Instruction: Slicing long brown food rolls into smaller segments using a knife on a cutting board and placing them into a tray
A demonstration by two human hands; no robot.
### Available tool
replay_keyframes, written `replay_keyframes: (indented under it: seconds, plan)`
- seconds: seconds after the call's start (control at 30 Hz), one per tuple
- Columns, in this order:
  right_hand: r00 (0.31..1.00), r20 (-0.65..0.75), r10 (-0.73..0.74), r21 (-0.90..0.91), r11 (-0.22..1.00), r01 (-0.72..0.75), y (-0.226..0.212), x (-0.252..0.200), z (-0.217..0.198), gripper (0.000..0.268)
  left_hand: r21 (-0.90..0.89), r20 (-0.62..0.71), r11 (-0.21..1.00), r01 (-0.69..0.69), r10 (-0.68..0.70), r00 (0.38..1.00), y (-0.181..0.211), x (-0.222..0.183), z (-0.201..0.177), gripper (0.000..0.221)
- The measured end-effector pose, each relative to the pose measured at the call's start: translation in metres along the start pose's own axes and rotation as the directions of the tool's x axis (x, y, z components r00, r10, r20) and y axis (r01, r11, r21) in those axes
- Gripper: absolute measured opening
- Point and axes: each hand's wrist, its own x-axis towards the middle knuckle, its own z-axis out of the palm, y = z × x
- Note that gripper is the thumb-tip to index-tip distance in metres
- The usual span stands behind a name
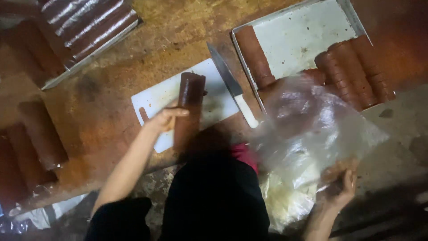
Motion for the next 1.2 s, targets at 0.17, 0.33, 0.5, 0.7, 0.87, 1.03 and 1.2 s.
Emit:
replay_keyframes:
  seconds: [0.17,0.33,0.5,0.7,0.87,1.03,1.2]
  plan:
    - [0.843,-0.523,0.123,-0.182,0.951,-0.251,0.077,-0.003,-0.169,0.047,0.823,-0.264,0.465,0.327,-0.196,0.944,0.057,0.003,0.064,0.065]
    - [0.861,-0.434,0.266,0.216,0.958,-0.187,0.207,-0.031,-0.41,0.051,0.935,-0.257,-0.226,0.272,0.094,0.962,-0.01,0.024,0.006,0.06]
    - [0.822,0.362,-0.439,-0.882,0.123,0.455,0.281,-0.085,-0.437,0.043,0.882,-0.254,-0.331,0.335,0.263,0.931,-0.024,0.025,-0.005,0.073]
    - [0.515,-0.85,-0.113,-0.516,0.379,-0.768,0.264,-0.051,-0.259,0.089,0.923,-0.233,-0.245,0.298,0.26,0.937,0.008,0.035,0.02,0.078]
    - [0.968,0.036,-0.247,-0.799,0.575,0.176,0.161,-0.018,-0.006,0.026,0.875,-0.156,-0.408,0.259,0.268,0.951,-0.015,0.057,-0.002,0.086]
    - [0.818,0.573,-0.045,-0.759,0.348,0.55,0.089,0.021,0.194,0.031,0.822,-0.265,-0.461,0.336,0.214,0.94,-0.032,0.07,-0.013,0.086]
    - [0.756,0.551,0.354,-0.776,-0.117,0.62,0.145,0.081,0.232,0.068,0.877,-0.373,-0.273,0.396,0.133,0.918,-0.044,0.083,-0.039,0.085]
